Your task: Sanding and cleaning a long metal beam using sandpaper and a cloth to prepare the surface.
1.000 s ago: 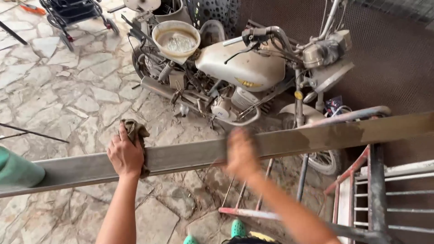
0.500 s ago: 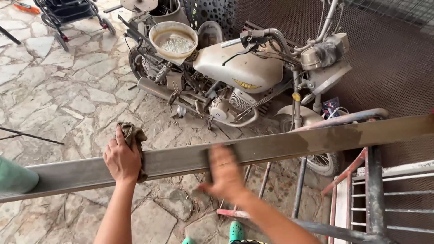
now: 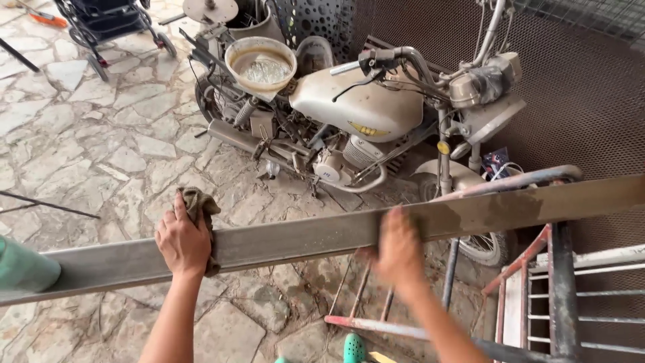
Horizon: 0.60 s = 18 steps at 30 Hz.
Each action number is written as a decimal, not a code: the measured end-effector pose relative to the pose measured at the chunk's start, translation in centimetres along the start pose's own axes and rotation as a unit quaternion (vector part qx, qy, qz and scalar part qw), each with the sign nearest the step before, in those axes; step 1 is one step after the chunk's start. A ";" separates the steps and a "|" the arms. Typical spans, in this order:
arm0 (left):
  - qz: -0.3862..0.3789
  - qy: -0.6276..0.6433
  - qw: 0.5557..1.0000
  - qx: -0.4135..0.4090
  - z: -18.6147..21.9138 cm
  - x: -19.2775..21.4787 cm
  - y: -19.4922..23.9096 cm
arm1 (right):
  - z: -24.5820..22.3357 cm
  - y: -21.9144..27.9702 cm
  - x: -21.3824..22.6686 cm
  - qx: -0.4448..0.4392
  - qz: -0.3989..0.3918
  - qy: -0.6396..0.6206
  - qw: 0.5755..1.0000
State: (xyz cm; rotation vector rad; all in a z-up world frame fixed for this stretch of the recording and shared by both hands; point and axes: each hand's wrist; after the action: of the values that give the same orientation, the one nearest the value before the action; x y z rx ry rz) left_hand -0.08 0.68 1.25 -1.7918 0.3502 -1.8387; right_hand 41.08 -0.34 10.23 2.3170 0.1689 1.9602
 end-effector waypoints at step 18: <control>-0.024 0.013 1.000 0.016 0.3 0.3 0.7 | -9.1 3.0 -0.9 0.109 0.119 0.096 0.982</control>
State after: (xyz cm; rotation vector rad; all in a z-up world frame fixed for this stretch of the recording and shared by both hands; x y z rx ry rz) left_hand 0.36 -0.01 1.18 -1.7709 0.2880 -1.8909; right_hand 32.03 -3.41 11.35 2.3693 0.1318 2.3961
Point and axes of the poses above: each hand's wrist, its own y-axis away from the middle knuckle, its own x-axis out of the back of the hand, z = x × y, and after that the axes turned 13 degrees about -x, right-handed
